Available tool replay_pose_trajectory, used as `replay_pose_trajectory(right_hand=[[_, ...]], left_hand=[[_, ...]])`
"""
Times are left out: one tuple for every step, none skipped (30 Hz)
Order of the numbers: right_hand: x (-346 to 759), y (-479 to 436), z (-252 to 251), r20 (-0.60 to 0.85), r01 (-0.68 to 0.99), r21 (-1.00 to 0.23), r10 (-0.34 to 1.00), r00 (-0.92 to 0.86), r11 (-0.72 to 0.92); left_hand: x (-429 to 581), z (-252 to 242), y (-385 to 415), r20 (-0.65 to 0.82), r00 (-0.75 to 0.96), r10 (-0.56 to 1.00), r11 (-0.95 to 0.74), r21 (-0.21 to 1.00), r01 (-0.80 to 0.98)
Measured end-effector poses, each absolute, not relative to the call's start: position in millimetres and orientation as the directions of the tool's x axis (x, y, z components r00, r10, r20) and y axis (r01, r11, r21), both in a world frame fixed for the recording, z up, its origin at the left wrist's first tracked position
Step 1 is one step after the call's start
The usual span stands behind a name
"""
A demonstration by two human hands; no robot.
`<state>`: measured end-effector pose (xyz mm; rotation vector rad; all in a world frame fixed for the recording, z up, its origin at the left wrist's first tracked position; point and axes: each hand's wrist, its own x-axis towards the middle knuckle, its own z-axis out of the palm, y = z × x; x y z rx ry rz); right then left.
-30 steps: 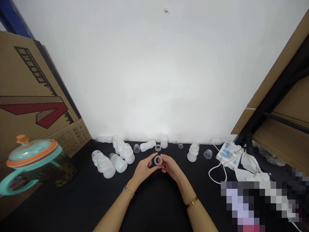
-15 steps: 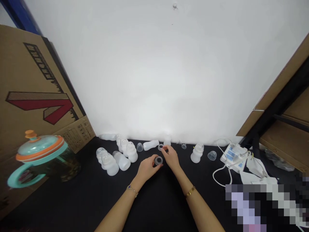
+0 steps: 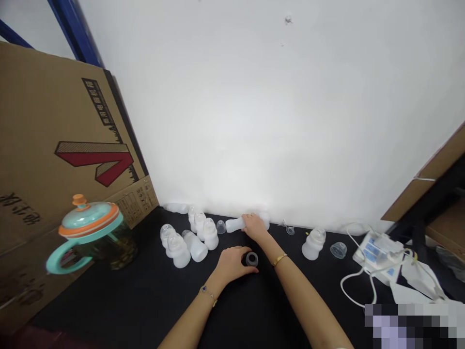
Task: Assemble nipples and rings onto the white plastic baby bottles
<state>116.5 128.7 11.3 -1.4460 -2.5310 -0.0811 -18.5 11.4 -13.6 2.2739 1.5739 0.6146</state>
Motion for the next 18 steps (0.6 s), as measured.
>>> replay_pose_trajectory(right_hand=[[119, 126, 14, 0.227, 0.851, -0.064, 0.838, -0.496, 0.521], [123, 122, 19, 0.239, 0.848, -0.066, 0.833, -0.498, 0.526], [127, 118, 24, 0.260, 0.845, -0.070, 0.828, -0.497, 0.529], [132, 113, 29, 0.310, 0.843, -0.084, 0.818, -0.485, 0.532], [137, 107, 36, 0.360, 0.840, -0.103, 0.807, -0.468, 0.533], [142, 101, 42, 0.393, 0.835, -0.124, 0.799, -0.455, 0.536], [147, 95, 49, 0.425, 0.828, -0.151, 0.792, -0.438, 0.539], [150, 88, 55, 0.458, 0.817, -0.187, 0.785, -0.418, 0.545], [153, 82, 60, 0.477, 0.797, -0.228, 0.778, -0.409, 0.559], [156, 76, 64, 0.483, 0.774, -0.268, 0.776, -0.407, 0.573], [157, 71, 67, 0.475, 0.754, -0.307, 0.780, -0.408, 0.581], [157, 66, 69, 0.459, 0.735, -0.341, 0.786, -0.414, 0.586], [157, 62, 69, 0.442, 0.718, -0.377, 0.794, -0.416, 0.586], [156, 59, 68, 0.430, 0.699, -0.411, 0.801, -0.417, 0.585], [154, 57, 66, 0.424, 0.680, -0.444, 0.805, -0.414, 0.583], [153, 56, 63, 0.423, 0.661, -0.477, 0.810, -0.405, 0.580], [152, 55, 59, 0.425, 0.643, -0.506, 0.815, -0.393, 0.574], [150, 55, 55, 0.428, 0.630, -0.531, 0.821, -0.377, 0.566]], left_hand=[[-18, -14, 11, 0.201, 0.280, 0.939, -0.343, 0.480, 0.808], [-18, -14, 11, 0.248, 0.247, 0.937, -0.340, 0.480, 0.809], [-18, -14, 12, 0.312, 0.208, 0.927, -0.343, 0.480, 0.807], [-18, -15, 12, 0.390, 0.164, 0.906, -0.351, 0.479, 0.805], [-18, -15, 12, 0.472, 0.117, 0.874, -0.363, 0.473, 0.803], [-19, -16, 13, 0.548, 0.069, 0.834, -0.373, 0.466, 0.803], [-19, -17, 13, 0.608, 0.023, 0.794, -0.374, 0.457, 0.807], [-19, -18, 15, 0.646, -0.016, 0.763, -0.363, 0.448, 0.817], [-19, -19, 16, 0.666, -0.049, 0.744, -0.343, 0.444, 0.828], [-19, -21, 17, 0.670, -0.063, 0.739, -0.328, 0.440, 0.836], [-19, -23, 18, 0.662, -0.068, 0.746, -0.316, 0.441, 0.840], [-19, -24, 19, 0.649, -0.067, 0.758, -0.306, 0.444, 0.842], [-18, -26, 20, 0.636, -0.064, 0.769, -0.300, 0.447, 0.843], [-18, -27, 21, 0.621, -0.059, 0.782, -0.295, 0.452, 0.842], [-18, -28, 21, 0.603, -0.052, 0.796, -0.292, 0.458, 0.840], [-18, -28, 21, 0.581, -0.047, 0.812, -0.286, 0.466, 0.837], [-19, -28, 21, 0.558, -0.040, 0.829, -0.280, 0.475, 0.834], [-19, -28, 21, 0.533, -0.033, 0.845, -0.272, 0.483, 0.832]])
